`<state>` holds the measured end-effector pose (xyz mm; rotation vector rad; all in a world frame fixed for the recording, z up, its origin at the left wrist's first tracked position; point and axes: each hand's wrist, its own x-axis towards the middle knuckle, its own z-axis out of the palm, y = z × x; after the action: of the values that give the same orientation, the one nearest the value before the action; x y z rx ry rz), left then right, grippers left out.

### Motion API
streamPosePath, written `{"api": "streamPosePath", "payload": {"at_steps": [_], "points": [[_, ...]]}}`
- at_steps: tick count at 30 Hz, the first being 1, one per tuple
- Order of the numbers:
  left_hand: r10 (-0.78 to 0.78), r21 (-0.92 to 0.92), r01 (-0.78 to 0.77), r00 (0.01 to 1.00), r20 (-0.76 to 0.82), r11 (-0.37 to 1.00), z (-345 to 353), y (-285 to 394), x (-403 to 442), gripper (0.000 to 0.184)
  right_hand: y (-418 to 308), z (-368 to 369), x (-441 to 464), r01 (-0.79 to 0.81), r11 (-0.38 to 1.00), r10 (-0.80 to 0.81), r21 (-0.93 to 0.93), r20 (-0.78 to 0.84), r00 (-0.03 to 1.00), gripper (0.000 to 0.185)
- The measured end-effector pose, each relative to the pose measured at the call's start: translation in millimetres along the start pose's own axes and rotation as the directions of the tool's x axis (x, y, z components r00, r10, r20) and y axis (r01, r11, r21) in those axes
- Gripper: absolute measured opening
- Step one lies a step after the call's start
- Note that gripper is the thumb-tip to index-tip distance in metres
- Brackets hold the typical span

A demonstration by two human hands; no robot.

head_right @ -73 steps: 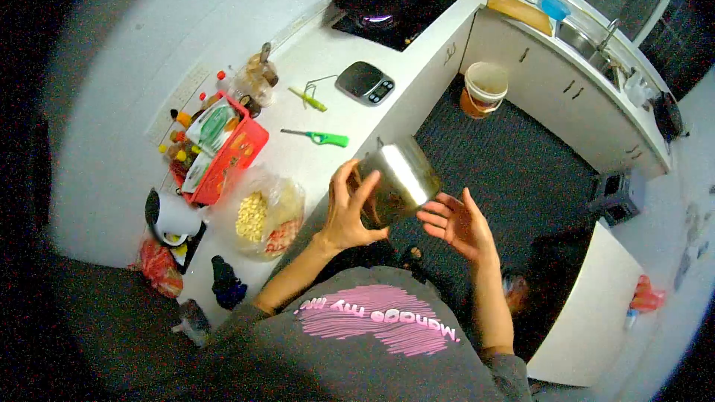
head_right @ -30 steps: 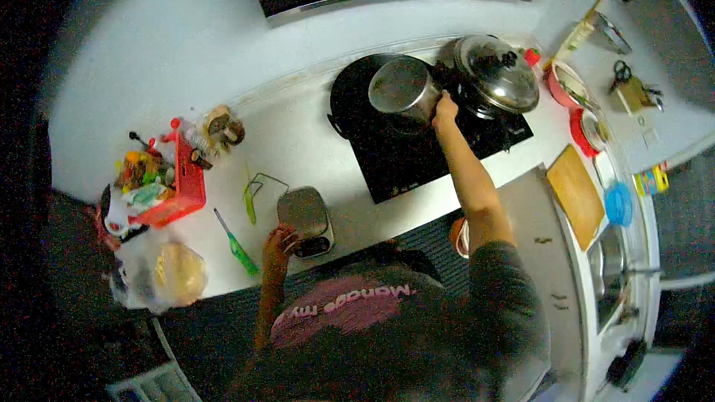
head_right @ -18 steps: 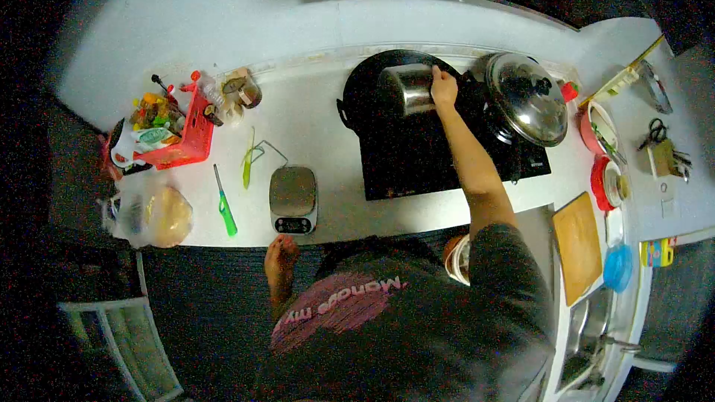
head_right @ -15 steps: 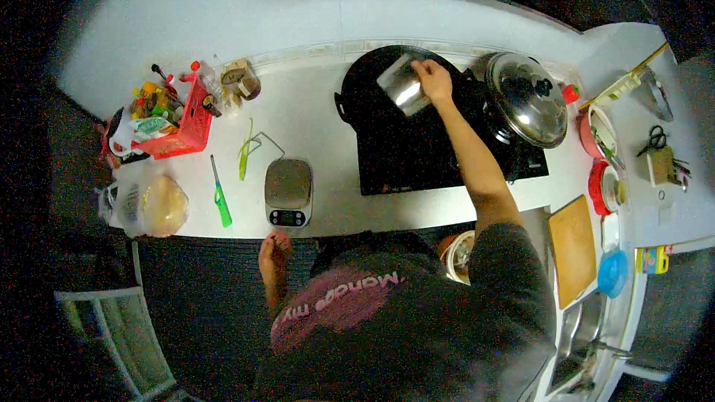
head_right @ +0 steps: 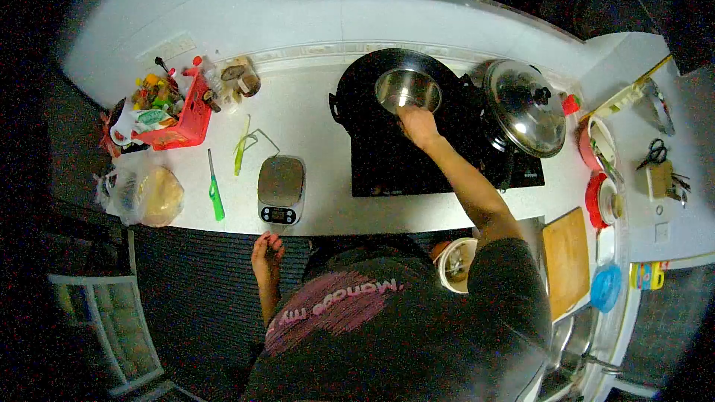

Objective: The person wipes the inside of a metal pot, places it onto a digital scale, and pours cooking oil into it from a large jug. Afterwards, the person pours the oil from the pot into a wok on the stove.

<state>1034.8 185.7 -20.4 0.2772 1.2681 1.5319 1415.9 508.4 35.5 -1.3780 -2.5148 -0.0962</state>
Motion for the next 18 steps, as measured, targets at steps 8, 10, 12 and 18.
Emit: {"api": "streamPosePath", "payload": {"at_steps": [8,10,12,18], "points": [[-0.015,0.131,0.022,0.999,-0.052,0.991,-9.7,-16.1,-1.2,0.026,-17.6,-30.5,-30.5,-0.047,0.996,0.043,-0.072,-0.058,0.997,0.024],[0.058,0.285,-0.027,0.993,-0.101,0.958,-27.0,-25.9,5.2,0.026,-42.1,-58.1,-47.3,-0.069,0.995,0.08,0.067,-0.176,0.981,0.022],[0.22,0.542,-0.116,0.966,-0.132,0.832,-65.3,-34.5,28.7,0.029,-76.8,-94.1,-72.8,-0.05,0.949,0.143,0.31,-0.284,0.948,0.017],[0.384,0.905,0.279,0.835,-0.394,0.32,-214.4,-52.9,159.7,0.073,-119.2,-26.4,-192.0,-0.391,0.799,0.292,0.457,0.274,0.916,0.029]]}}
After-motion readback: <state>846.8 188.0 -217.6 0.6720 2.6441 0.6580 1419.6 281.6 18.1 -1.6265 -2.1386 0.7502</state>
